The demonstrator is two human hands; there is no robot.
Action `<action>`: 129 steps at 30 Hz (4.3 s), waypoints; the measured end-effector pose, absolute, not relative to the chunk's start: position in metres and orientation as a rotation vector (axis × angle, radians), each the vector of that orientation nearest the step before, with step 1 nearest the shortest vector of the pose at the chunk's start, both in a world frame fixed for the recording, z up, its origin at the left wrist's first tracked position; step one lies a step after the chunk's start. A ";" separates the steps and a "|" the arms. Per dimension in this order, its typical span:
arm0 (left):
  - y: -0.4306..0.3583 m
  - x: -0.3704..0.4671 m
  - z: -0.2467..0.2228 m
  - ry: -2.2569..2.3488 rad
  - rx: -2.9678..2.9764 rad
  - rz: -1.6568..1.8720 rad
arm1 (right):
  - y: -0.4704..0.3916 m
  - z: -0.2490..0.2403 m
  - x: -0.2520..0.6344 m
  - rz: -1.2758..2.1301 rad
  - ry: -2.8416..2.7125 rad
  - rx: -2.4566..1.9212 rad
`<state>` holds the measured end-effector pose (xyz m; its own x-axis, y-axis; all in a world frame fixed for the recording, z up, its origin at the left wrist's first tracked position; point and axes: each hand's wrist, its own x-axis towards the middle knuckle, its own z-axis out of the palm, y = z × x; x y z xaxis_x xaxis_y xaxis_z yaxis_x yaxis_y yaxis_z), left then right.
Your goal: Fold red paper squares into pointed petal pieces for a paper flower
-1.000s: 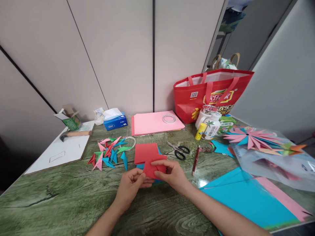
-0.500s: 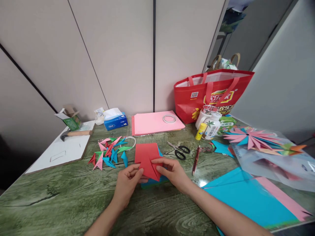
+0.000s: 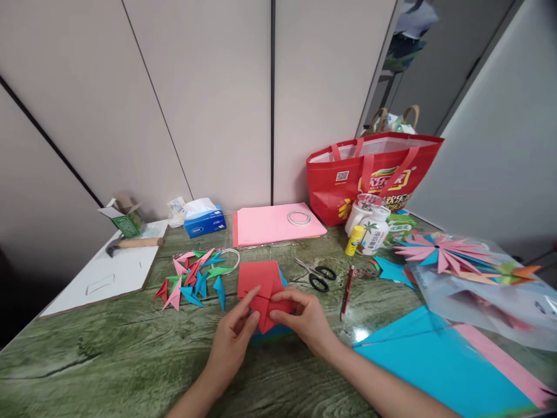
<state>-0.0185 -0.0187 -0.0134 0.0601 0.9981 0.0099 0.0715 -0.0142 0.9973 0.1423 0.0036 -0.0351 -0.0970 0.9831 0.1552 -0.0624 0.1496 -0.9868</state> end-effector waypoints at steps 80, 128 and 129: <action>-0.014 -0.025 -0.002 1.170 1.286 1.098 | 0.007 -0.024 0.154 1.104 -1.565 -0.977; -0.014 -0.020 -0.014 1.197 0.991 1.173 | 0.002 -0.029 0.146 0.981 -1.467 -0.986; -0.014 -0.020 -0.013 1.188 0.990 1.174 | 0.001 -0.029 0.145 0.980 -1.471 -0.987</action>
<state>-0.0197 -0.0143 -0.0132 -0.0081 0.9886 -0.1503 -0.1391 0.1477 0.9792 0.1453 0.0013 -0.0294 -0.0965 0.9446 0.3137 0.0744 0.3211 -0.9441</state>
